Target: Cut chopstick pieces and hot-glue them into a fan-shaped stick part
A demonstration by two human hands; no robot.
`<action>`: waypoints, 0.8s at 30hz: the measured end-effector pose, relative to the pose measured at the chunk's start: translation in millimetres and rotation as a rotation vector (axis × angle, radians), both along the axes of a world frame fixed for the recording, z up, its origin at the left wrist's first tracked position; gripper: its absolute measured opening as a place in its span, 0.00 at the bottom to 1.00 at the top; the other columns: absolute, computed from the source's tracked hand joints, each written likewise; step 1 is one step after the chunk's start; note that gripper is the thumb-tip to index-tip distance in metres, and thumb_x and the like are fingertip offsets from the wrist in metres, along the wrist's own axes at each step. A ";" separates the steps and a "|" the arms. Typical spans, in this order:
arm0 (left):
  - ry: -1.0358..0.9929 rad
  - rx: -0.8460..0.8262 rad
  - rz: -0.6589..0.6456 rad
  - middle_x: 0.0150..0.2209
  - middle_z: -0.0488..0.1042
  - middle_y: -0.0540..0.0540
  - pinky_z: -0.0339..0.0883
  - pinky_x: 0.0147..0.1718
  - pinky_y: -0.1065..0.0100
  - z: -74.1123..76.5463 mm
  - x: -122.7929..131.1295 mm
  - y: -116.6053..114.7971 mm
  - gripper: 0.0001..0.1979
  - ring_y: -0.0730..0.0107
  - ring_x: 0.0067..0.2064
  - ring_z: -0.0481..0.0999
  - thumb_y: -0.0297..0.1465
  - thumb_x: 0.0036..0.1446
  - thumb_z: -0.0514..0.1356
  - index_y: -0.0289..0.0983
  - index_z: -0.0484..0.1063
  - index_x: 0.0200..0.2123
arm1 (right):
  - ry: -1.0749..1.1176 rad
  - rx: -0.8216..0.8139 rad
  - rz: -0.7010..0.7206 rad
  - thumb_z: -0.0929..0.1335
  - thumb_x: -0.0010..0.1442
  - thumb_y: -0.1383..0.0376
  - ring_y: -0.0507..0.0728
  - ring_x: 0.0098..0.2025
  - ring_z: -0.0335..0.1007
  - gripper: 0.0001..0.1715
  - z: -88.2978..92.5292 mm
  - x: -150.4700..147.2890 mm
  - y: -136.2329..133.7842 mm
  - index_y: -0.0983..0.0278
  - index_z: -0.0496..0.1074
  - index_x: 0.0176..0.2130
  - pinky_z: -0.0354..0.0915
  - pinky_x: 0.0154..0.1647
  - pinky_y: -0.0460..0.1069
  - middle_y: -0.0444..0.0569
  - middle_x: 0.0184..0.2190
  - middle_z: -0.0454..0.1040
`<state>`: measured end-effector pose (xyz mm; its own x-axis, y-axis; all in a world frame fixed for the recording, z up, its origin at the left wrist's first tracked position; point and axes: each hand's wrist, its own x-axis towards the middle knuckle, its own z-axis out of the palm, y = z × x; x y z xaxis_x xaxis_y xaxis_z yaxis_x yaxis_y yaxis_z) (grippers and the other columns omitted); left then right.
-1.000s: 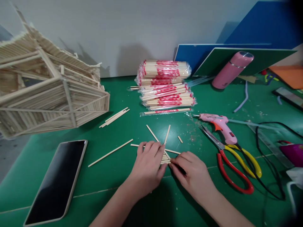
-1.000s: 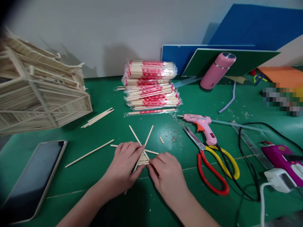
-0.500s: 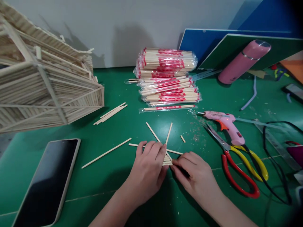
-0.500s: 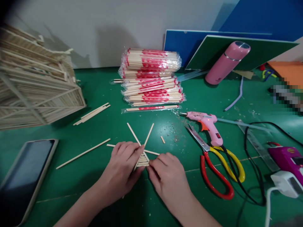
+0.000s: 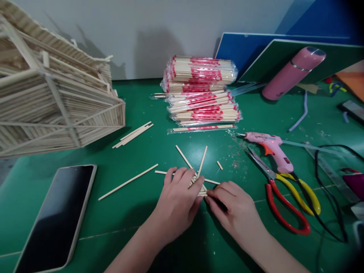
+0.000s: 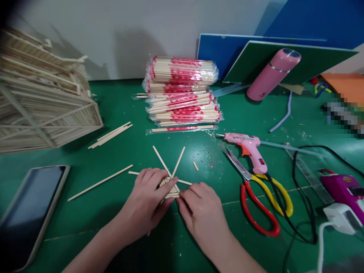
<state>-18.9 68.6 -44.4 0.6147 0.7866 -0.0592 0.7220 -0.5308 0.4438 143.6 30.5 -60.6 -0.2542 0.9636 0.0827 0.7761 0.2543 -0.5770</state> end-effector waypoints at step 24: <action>-0.033 0.068 -0.004 0.41 0.66 0.41 0.52 0.45 0.50 -6.3 -0.3 -1.4 0.15 0.57 0.45 0.60 0.28 0.53 0.49 0.37 0.65 0.45 | -0.046 0.015 0.040 0.61 0.57 0.67 0.54 0.30 0.63 0.11 3.0 2.0 -0.8 0.64 0.72 0.34 0.59 0.32 0.49 0.48 0.26 0.69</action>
<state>-19.2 67.2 -50.7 0.6185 0.7856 0.0152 0.7053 -0.5636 0.4301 145.7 29.7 -57.6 -0.2960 0.9515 0.0840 0.7909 0.2935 -0.5369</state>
